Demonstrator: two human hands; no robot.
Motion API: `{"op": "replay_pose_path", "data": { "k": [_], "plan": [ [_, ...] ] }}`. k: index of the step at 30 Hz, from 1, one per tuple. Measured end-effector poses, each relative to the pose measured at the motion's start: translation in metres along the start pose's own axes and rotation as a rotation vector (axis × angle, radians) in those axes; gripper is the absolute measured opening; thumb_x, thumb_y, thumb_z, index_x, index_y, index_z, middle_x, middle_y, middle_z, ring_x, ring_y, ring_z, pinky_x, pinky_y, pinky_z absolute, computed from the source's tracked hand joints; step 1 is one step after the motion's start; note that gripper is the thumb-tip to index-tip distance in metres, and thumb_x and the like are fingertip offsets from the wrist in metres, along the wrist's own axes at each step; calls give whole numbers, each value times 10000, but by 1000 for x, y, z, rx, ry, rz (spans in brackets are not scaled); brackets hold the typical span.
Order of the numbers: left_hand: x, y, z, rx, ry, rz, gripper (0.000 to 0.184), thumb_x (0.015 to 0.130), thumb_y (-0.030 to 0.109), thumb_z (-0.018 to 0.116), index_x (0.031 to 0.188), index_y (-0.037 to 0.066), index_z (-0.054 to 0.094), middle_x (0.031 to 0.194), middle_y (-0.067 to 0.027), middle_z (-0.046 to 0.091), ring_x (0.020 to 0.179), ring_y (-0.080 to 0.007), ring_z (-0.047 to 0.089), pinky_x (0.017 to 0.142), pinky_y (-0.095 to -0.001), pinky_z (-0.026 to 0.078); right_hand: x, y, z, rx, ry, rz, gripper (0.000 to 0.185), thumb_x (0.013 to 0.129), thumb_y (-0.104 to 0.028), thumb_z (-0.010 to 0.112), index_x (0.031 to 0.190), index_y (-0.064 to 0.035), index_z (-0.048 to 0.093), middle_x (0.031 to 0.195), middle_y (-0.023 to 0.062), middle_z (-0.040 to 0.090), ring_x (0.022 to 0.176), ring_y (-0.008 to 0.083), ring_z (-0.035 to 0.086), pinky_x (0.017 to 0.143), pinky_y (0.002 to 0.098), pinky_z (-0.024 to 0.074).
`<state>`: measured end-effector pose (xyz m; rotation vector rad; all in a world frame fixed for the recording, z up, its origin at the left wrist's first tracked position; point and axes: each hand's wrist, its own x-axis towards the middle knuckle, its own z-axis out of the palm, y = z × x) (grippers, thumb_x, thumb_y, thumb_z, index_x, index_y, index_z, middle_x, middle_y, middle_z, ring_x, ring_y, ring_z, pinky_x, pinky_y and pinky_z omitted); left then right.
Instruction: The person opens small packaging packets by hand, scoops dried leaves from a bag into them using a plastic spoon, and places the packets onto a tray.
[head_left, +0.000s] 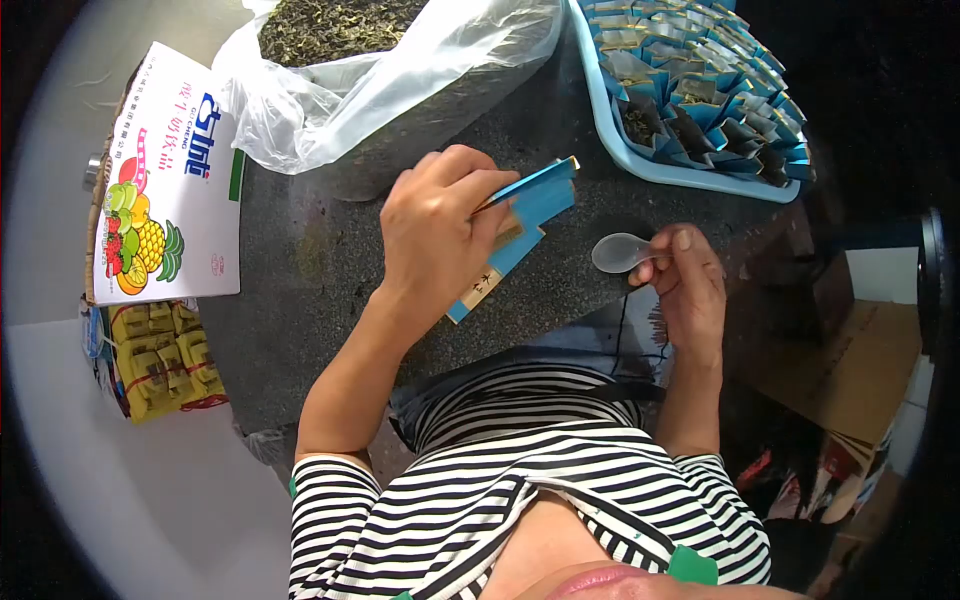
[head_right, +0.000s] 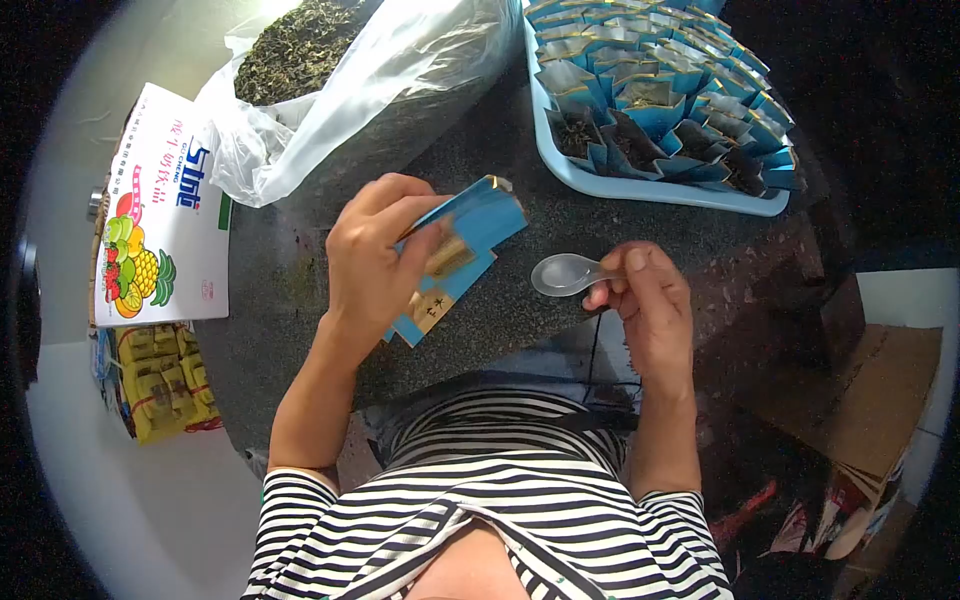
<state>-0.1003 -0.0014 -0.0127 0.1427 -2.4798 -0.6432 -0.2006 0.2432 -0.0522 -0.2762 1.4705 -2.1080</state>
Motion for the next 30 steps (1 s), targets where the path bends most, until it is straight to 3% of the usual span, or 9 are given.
{"op": "replay_pose_path", "data": {
  "k": [4, 8, 11, 13, 18, 21, 24, 28, 30],
  "plan": [
    [-2, -2, -12, 38, 144, 132, 207, 679, -6, 703, 865, 79, 734, 860, -14, 656, 778, -209, 611, 698, -350, 475, -1, -12, 8, 13, 3, 12, 286, 1029, -298, 524, 997, -19, 578, 754, 19, 500, 688, 138, 566, 669, 304, 519],
    [-8, 4, -26, -27, 187, 158, 222, 675, -23, 709, 878, 65, 735, 872, -35, 651, 763, -193, 621, 684, -327, 494, 2, -29, 12, 35, -148, -148, 313, 1023, -342, 539, 981, -35, 580, 732, 17, 481, 636, 103, 532, 595, 257, 472],
    [-17, 11, -32, -149, 205, 106, 254, 714, -76, 710, 945, 21, 745, 924, -101, 657, 783, -183, 648, 662, -269, 513, 7, -49, 23, -47, -201, -229, 324, 1029, -338, 530, 950, -29, 586, 731, 18, 487, 611, 93, 515, 558, 228, 430],
    [-20, 10, -33, -84, 262, 175, 309, 673, -16, 743, 976, 44, 745, 917, -82, 657, 747, -173, 653, 644, -284, 517, 11, -56, 31, -60, -217, -249, 334, 1030, -334, 530, 914, -26, 589, 743, 22, 503, 594, 85, 500, 530, 209, 400],
    [-24, 13, -41, -2, 257, 192, 284, 710, 30, 737, 993, 63, 748, 938, -84, 668, 756, -196, 657, 677, -306, 512, 16, -65, 58, -211, -345, -241, 288, 1023, -285, 548, 907, -25, 597, 763, 26, 548, 605, 71, 494, 515, 195, 394],
    [-17, 16, -48, 154, 191, 328, 426, 713, 143, 764, 1128, 66, 707, 1000, -90, 663, 831, -220, 648, 748, -337, 490, 21, -69, 76, -271, -484, -188, 240, 1020, -243, 549, 933, -26, 604, 794, 24, 581, 637, 70, 517, 551, 199, 422],
    [-2, 20, -52, 106, 78, 171, 825, 688, 402, 827, 1365, 38, 527, 1066, -103, 620, 909, -274, 594, 842, -383, 435, 26, -78, 98, -285, -486, -275, 230, 1022, -242, 549, 958, -29, 607, 768, 21, 574, 663, 76, 540, 614, 212, 450],
    [25, 4, -73, -4, 119, 228, 721, 718, 412, 820, 1288, 49, 571, 971, -106, 614, 887, -295, 584, 848, -395, 427, 48, -103, 120, -383, -513, -346, 263, 1035, -274, 515, 981, -36, 615, 762, 11, 558, 676, 85, 542, 611, 216, 443],
    [39, 2, -79, -43, 168, 125, 600, 743, 323, 822, 1228, 55, 591, 938, -106, 612, 823, -262, 596, 781, -370, 453, 73, -114, 134, -437, -545, -385, 272, 1035, -284, 510, 985, -39, 618, 760, 10, 557, 668, 88, 541, 609, 222, 441]
  ]
}}
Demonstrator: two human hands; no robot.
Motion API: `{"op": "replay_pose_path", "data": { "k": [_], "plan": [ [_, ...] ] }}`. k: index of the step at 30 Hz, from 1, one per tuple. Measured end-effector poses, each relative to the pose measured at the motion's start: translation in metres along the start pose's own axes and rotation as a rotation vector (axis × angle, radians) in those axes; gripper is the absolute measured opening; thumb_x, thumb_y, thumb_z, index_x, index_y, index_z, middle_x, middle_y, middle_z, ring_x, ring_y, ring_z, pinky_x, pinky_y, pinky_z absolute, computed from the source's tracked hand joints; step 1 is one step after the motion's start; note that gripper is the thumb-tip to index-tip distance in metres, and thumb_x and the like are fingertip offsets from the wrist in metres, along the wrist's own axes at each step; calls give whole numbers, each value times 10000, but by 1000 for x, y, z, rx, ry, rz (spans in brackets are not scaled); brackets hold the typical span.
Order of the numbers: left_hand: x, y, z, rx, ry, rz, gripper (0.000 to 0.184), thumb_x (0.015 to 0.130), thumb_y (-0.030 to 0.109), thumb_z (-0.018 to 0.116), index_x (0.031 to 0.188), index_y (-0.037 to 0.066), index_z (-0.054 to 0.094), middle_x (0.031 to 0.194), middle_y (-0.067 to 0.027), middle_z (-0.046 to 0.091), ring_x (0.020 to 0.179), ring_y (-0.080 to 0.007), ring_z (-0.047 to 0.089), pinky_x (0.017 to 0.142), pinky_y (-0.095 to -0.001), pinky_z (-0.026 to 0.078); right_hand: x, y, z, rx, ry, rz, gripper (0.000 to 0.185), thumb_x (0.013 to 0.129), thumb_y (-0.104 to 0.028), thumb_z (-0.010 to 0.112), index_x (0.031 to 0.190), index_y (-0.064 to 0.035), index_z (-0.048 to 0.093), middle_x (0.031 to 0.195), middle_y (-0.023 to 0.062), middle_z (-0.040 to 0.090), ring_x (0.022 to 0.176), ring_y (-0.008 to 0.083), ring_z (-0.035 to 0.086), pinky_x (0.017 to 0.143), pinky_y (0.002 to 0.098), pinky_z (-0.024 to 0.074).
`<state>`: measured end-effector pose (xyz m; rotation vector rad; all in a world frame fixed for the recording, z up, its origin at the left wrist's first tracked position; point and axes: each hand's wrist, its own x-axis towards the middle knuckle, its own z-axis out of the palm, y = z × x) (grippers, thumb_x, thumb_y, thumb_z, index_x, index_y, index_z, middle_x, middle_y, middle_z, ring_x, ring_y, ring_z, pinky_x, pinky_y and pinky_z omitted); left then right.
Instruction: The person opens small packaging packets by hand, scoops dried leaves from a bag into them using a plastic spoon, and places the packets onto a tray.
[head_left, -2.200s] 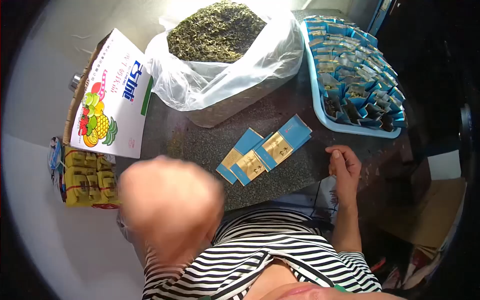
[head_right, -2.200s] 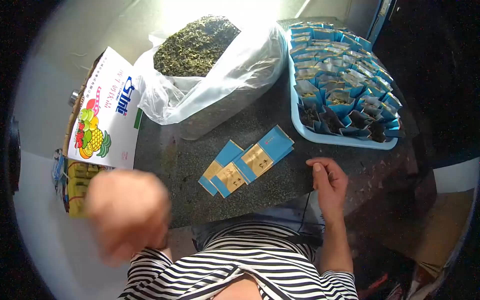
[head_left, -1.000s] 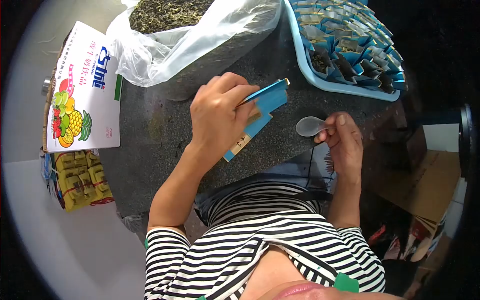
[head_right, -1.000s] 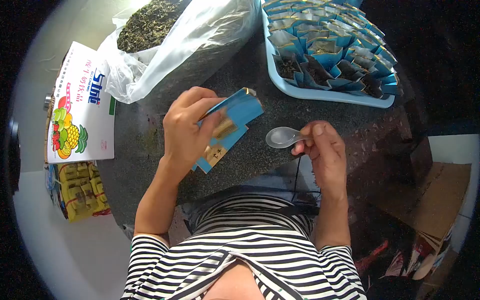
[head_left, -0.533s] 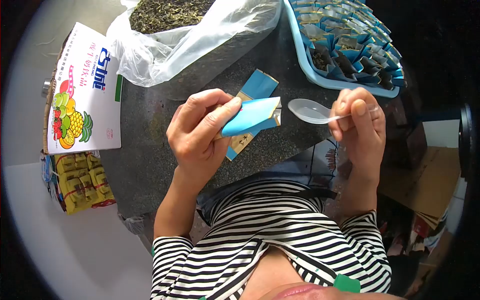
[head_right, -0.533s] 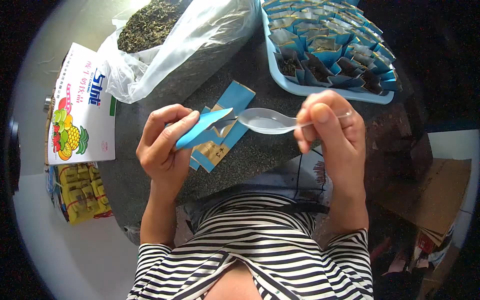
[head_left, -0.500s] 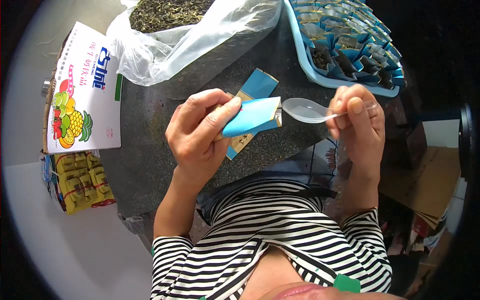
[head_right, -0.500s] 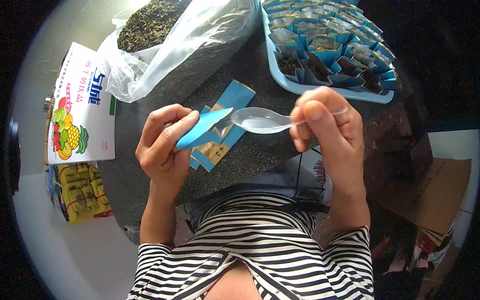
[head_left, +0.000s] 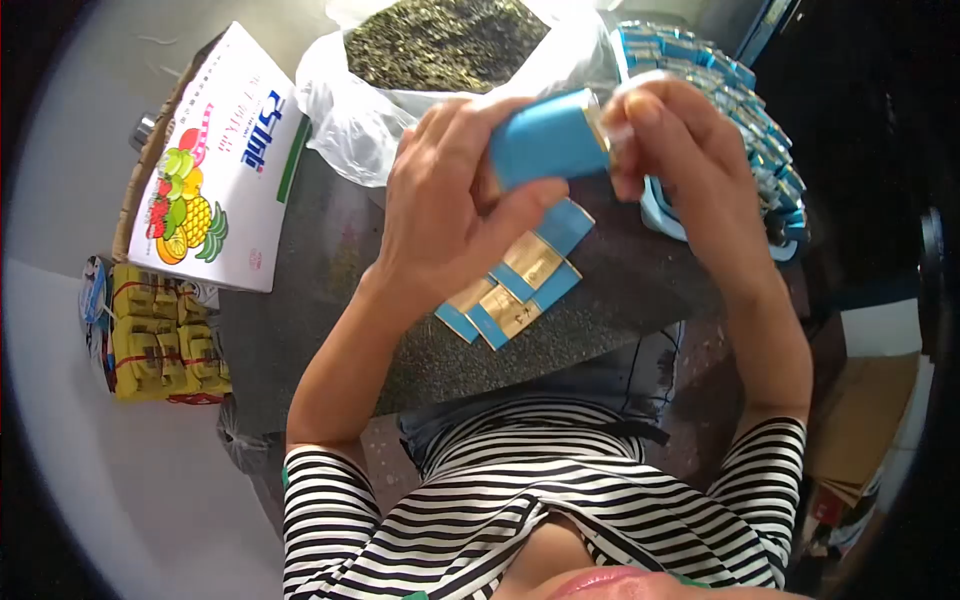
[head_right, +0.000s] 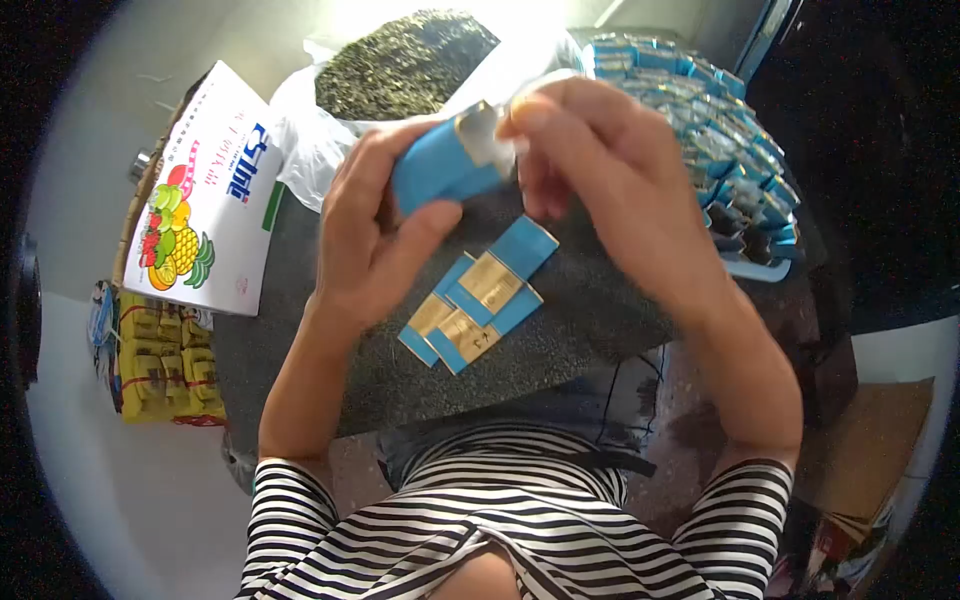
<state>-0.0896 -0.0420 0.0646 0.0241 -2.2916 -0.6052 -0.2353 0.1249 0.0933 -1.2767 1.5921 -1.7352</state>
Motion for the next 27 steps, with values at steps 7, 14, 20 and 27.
{"op": "replay_pose_path", "data": {
  "k": [7, 14, 20, 27],
  "plan": [
    [48, -68, 16, -550, 323, -271, 476, 769, 148, 800, 1180, 24, 596, 810, -4, 562, 640, -71, 483, 578, -250, 423, 121, 10, -7, -11, -83, 70, 253, 1002, -289, 530, 986, -60, 635, 750, 4, 561, 635, 95, 539, 587, 242, 438],
    [48, -111, 19, -492, 332, -350, 414, 805, 111, 768, 1164, 26, 579, 836, -1, 585, 663, -49, 480, 591, -215, 420, 172, 12, 18, -541, -176, -86, 197, 976, -203, 537, 963, -36, 642, 656, 4, 539, 586, 92, 533, 526, 237, 423],
    [35, -134, 31, -529, 337, -407, 381, 823, 121, 747, 1140, 16, 563, 894, -21, 616, 716, -65, 525, 658, -232, 464, 188, 15, 24, -421, -168, 45, 234, 980, -258, 530, 934, -55, 635, 654, 0, 530, 575, 90, 507, 527, 248, 398],
    [32, -137, 31, -668, 374, -431, 437, 801, 142, 771, 1163, 8, 567, 921, -35, 621, 727, -68, 533, 664, -233, 478, 202, 31, 16, -287, -285, 135, 238, 975, -288, 557, 918, -71, 636, 666, -9, 532, 589, 87, 499, 537, 243, 380]
  ]
}}
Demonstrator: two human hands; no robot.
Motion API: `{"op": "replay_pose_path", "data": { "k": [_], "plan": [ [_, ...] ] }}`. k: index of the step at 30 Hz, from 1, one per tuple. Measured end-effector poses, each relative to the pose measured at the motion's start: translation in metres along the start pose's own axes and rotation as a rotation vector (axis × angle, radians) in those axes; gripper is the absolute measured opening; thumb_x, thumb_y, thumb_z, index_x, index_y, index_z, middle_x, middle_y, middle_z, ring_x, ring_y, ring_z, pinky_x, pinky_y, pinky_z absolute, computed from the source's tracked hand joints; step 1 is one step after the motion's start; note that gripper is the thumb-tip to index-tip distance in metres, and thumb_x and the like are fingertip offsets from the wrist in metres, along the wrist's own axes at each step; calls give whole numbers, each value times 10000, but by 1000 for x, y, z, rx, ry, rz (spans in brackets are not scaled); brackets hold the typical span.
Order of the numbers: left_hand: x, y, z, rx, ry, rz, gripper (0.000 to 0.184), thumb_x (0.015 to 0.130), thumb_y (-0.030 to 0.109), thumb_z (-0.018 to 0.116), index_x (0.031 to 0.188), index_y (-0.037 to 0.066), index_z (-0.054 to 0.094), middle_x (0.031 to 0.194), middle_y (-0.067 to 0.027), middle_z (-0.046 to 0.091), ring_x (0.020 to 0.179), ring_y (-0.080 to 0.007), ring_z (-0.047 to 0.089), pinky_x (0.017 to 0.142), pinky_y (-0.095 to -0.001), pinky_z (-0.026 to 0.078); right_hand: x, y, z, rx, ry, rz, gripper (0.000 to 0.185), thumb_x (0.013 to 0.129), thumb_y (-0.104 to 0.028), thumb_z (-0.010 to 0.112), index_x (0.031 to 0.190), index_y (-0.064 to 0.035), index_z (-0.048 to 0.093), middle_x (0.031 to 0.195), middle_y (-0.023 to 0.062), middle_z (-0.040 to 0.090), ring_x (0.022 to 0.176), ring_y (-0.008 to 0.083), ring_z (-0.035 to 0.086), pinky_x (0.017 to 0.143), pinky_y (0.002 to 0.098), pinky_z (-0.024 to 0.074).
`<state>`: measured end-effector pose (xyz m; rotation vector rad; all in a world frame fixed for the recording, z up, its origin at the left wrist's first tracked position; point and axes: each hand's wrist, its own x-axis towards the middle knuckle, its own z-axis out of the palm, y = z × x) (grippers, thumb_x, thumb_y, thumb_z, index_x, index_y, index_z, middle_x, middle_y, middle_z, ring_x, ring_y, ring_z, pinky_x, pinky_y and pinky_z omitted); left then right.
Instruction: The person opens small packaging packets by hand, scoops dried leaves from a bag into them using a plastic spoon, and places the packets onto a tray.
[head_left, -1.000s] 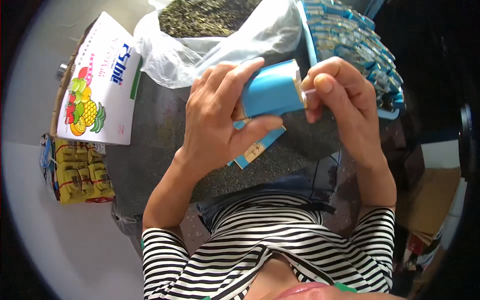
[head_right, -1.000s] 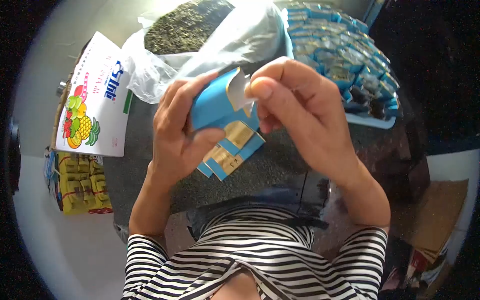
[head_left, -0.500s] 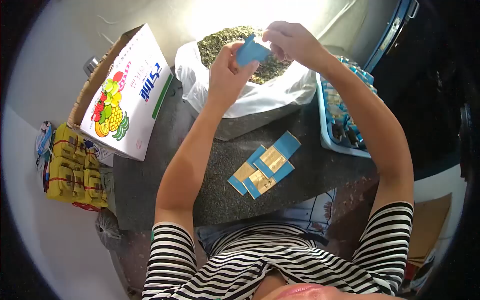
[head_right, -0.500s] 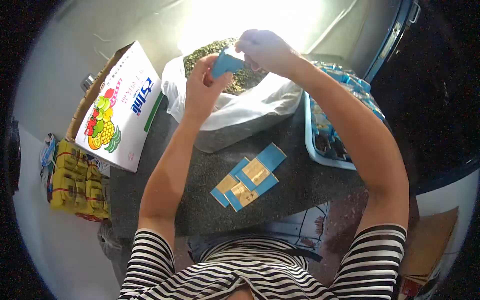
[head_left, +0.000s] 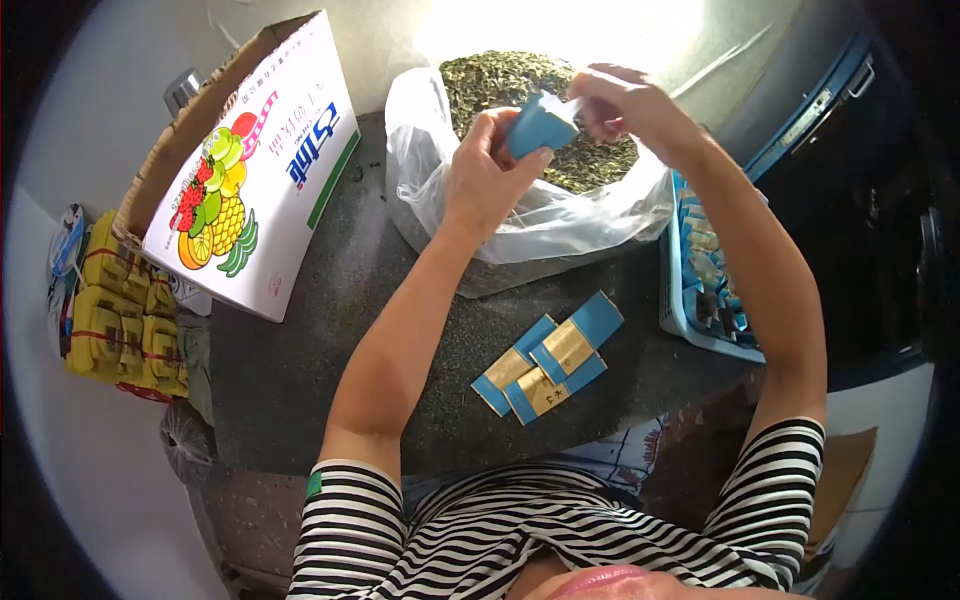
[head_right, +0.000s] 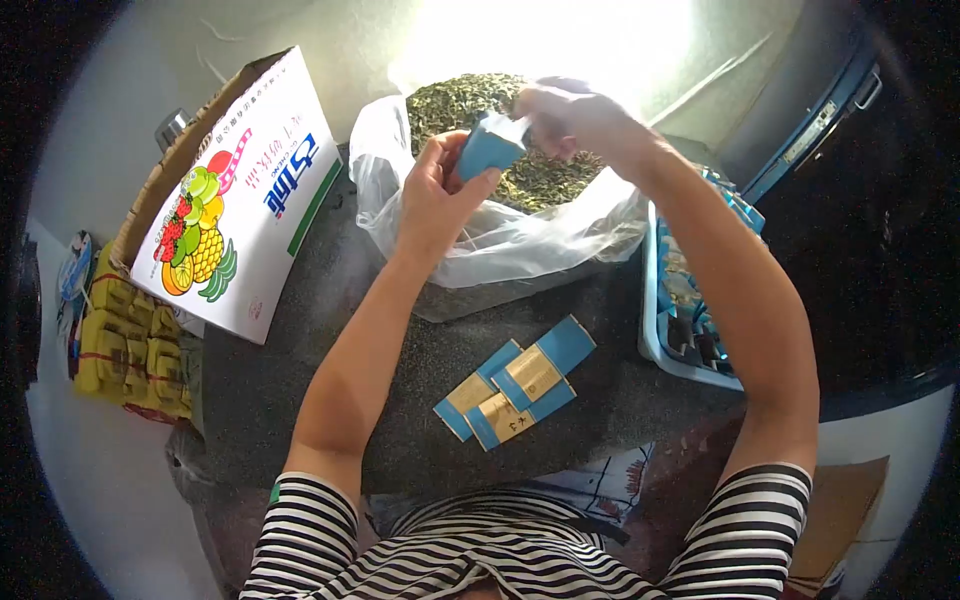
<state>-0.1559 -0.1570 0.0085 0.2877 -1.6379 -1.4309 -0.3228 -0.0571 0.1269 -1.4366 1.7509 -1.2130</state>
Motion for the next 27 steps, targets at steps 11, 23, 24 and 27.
{"op": "replay_pose_path", "data": {
  "k": [11, 23, 24, 27],
  "plan": [
    [2, -5, -1, -4, 15, -3, 469, 766, 137, 792, 1162, 15, 574, 935, -34, 634, 795, -75, 562, 714, -238, 494, 34, 39, 20, -973, 105, 15, 300, 956, -310, 488, 1064, -64, 621, 926, 116, 658, 913, 310, 642, 836, 418, 484],
    [2, -2, -1, 17, 4, -27, 464, 769, 126, 794, 1160, 13, 570, 954, -47, 642, 829, -89, 591, 726, -250, 507, 70, 120, 23, 381, -78, 237, 349, 993, -342, 552, 1176, -60, 643, 1090, 59, 684, 966, 148, 666, 838, 333, 554],
    [3, -3, 0, -3, 11, -22, 463, 768, 134, 795, 1156, 12, 573, 957, -50, 645, 825, -91, 592, 727, -253, 509, 68, 114, 19, 384, -74, 239, 349, 993, -342, 552, 1176, -60, 643, 1090, 59, 684, 966, 148, 666, 838, 333, 554],
    [4, -5, -1, 11, 20, -24, 460, 765, 153, 798, 1146, 16, 581, 958, -54, 651, 806, -93, 591, 721, -256, 510, 64, 93, 2, 391, -43, 231, 241, 1011, -284, 550, 1086, -79, 653, 932, 4, 657, 804, 126, 639, 754, 282, 540]
  ]
}}
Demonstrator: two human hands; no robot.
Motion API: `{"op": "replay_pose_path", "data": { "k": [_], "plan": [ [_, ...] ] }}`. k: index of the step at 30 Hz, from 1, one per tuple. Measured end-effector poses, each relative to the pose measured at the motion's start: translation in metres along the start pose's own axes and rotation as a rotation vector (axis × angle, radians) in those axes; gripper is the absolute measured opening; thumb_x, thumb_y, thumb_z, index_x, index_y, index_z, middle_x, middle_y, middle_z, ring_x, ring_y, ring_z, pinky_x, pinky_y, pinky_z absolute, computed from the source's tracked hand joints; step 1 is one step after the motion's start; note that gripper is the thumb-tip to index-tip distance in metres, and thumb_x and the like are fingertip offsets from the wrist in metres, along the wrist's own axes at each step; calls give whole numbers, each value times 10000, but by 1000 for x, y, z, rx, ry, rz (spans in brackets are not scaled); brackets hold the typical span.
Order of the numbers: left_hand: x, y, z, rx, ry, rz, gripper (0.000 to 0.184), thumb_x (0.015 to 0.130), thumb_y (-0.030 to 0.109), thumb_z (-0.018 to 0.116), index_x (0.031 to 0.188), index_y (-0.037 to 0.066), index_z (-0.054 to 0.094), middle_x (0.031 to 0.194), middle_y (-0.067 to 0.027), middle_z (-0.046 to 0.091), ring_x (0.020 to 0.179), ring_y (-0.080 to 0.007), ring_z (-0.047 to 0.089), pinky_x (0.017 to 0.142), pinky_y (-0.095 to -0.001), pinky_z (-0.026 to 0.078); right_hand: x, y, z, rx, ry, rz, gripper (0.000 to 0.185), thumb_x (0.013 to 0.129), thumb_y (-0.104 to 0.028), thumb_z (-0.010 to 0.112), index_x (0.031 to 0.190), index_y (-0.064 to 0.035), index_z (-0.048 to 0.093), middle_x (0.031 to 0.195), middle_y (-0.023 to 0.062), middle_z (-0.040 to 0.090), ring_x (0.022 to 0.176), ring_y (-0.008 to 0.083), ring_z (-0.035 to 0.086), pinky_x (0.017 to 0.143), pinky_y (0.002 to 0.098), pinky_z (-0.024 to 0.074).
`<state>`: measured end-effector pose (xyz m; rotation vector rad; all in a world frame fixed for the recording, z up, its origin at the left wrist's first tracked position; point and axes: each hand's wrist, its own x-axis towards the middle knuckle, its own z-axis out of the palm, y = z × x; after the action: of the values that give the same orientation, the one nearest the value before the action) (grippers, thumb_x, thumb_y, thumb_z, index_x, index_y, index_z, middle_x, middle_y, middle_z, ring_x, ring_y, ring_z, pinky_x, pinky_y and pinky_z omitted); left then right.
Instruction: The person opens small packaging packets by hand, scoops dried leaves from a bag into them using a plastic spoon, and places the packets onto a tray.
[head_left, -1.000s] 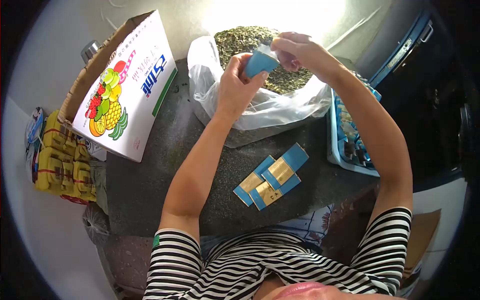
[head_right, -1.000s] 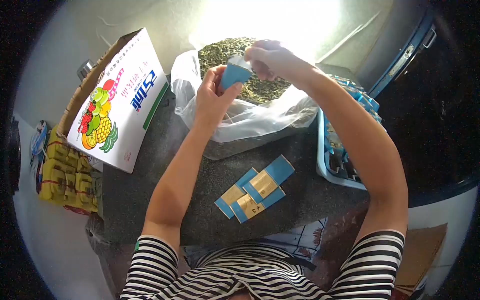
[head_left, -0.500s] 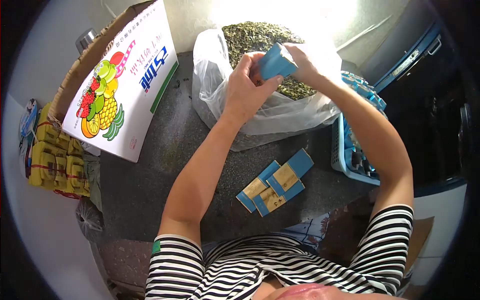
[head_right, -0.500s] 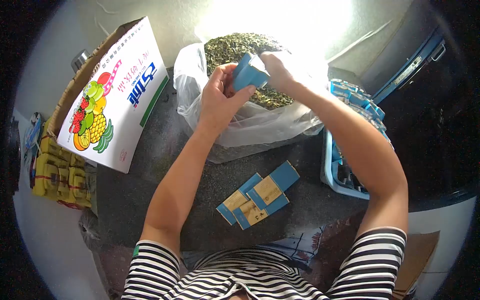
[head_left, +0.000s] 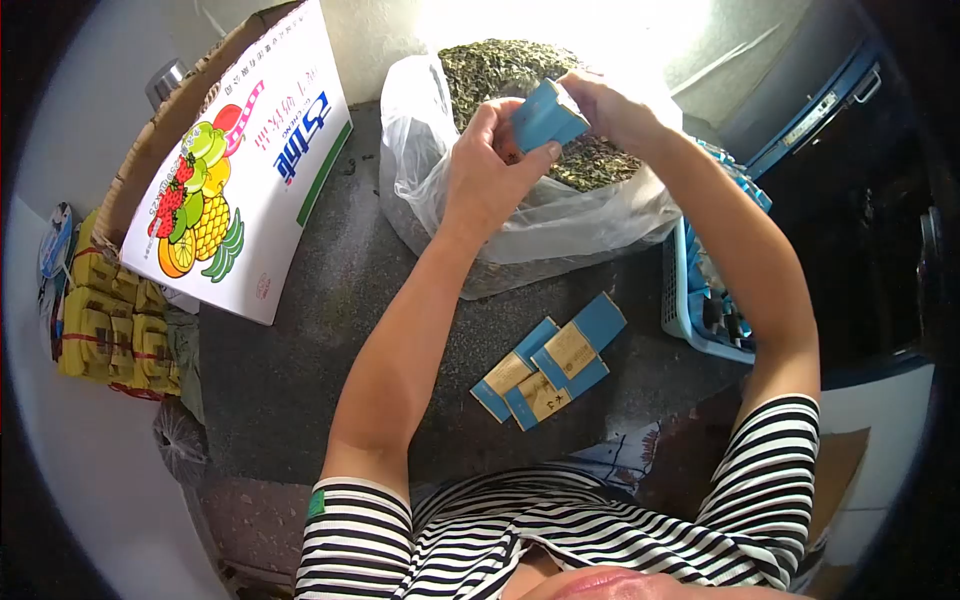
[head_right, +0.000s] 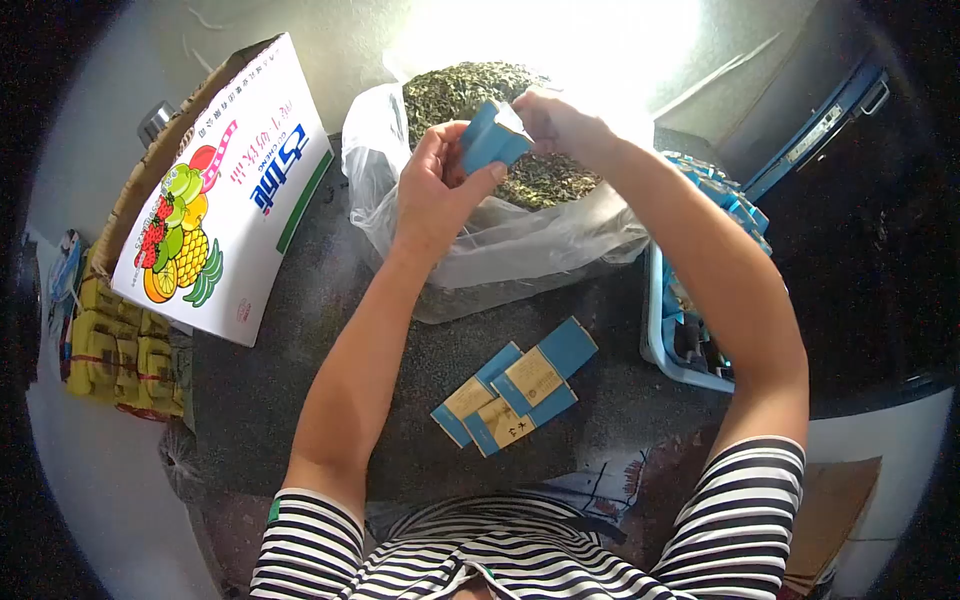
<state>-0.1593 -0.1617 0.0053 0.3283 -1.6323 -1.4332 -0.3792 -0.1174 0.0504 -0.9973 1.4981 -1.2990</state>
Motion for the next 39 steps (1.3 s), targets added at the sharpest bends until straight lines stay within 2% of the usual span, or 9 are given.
{"op": "replay_pose_path", "data": {
  "k": [4, 6, 9, 15, 20, 22, 28, 37, 39],
  "plan": [
    [3, -8, 4, -27, 51, 50, 449, 761, 180, 802, 1129, 30, 595, 938, -50, 657, 751, -87, 572, 695, -257, 502, -41, -37, -13, -27, 63, -25, 226, 1012, -269, 555, 1079, -76, 653, 870, -13, 636, 792, 115, 631, 732, 248, 521],
    [2, -6, 3, -16, 41, 27, 447, 762, 182, 801, 1129, 32, 595, 931, -48, 658, 751, -86, 572, 693, -258, 500, -55, -46, -19, -497, 51, -343, 223, 1013, -260, 553, 1076, -70, 651, 804, -23, 594, 766, 102, 609, 695, 247, 505],
    [1, -4, 3, -23, 34, -7, 447, 764, 193, 801, 1126, 32, 594, 917, -41, 658, 759, -81, 568, 699, -257, 497, -74, -65, -19, -92, 98, -152, 216, 1014, -244, 549, 1071, -63, 650, 781, -30, 572, 720, 93, 576, 664, 248, 488],
    [4, -4, 3, 30, -22, -29, 452, 815, 58, 764, 1202, -9, 540, 1041, -61, 622, 916, -86, 592, 775, -226, 514, -94, -72, 3, -280, 270, -88, 236, 1016, -277, 529, 1067, -88, 660, 750, -40, 546, 684, 75, 537, 636, 228, 448],
    [5, -9, 2, 60, 1, 4, 546, 738, 255, 808, 1174, 13, 587, 946, -50, 659, 797, -103, 580, 738, -267, 500, -90, -72, 31, -508, 247, -148, 223, 1004, -266, 538, 1041, -89, 668, 715, -26, 542, 641, 77, 523, 592, 247, 435],
    [3, -6, 2, 74, -3, -6, 551, 736, 262, 807, 1176, 12, 588, 938, -49, 656, 795, -103, 581, 740, -267, 501, -80, -68, 32, -765, 32, -368, 228, 994, -245, 544, 1045, -58, 663, 712, -2, 549, 623, 87, 514, 575, 264, 426],
    [4, -9, 1, 25, -6, -20, 523, 749, 265, 797, 1162, 16, 595, 941, -45, 645, 815, -104, 578, 757, -263, 500, -84, -66, 41, -1130, 142, -857, 240, 993, -219, 515, 1108, -57, 650, 766, 21, 566, 638, 95, 519, 578, 280, 439],
    [3, -11, 1, -33, 3, -4, 509, 761, 240, 800, 1166, 14, 590, 965, -46, 628, 816, -99, 563, 748, -263, 498, -68, -74, -11, -891, 337, -524, 317, 999, -271, 438, 1116, -81, 665, 741, 52, 602, 702, 169, 611, 683, 322, 498],
    [4, -10, 1, -11, 1, 6, 509, 761, 230, 801, 1171, 14, 588, 961, -44, 624, 811, -97, 562, 739, -262, 498, -52, -60, -10, -1162, 262, -461, 264, 962, -197, 527, 1166, -58, 623, 911, 50, 628, 778, 127, 584, 668, 300, 497]
  ]
}}
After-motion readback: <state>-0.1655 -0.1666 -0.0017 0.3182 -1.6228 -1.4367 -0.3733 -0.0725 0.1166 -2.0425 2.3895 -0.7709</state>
